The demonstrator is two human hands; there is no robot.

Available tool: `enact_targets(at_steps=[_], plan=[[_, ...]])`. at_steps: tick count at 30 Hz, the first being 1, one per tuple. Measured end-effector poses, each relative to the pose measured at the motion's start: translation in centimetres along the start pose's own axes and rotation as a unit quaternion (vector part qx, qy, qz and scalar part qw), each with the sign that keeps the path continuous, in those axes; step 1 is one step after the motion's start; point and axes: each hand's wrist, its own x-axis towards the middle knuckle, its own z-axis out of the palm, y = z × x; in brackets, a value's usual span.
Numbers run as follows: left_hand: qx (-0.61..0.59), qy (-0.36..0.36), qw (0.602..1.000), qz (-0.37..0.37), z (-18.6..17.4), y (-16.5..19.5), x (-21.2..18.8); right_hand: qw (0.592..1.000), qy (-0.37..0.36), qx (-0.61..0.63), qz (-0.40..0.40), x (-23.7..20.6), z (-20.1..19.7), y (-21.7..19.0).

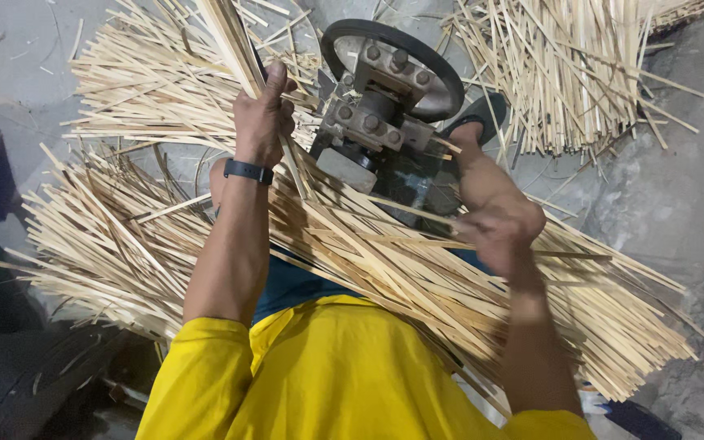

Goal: The person sits on the floor of a workshop and repeatedly feeds bamboo strips through a hand-cranked bamboo splitting machine, pulling each strip through the blade to split it into thinner slats, then sets the split strips onto a growing pile beside them.

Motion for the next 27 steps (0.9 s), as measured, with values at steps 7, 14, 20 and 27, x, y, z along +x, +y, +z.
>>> enact_targets(at_steps=[7,14,20,27], plan=[[0.052,0.016,0.998,-0.01,-0.2,0.6,-0.3,0.992,0.073,-0.073,0.075,-0.3,-6.2,2.6],[0.033,0.006,0.999,-0.009,0.3,0.1,-0.3,0.99,0.037,-0.136,-0.006,5.6,-1.0,-1.6],[0.019,-0.014,1.0,-0.006,0.1,0.1,-0.3,0.988,0.071,-0.118,-0.07,6.6,3.2,-5.7],[0.027,0.0,1.0,-0.014,-0.1,0.3,-0.2,0.98,-0.172,-0.055,0.087,2.3,3.6,-4.0]])
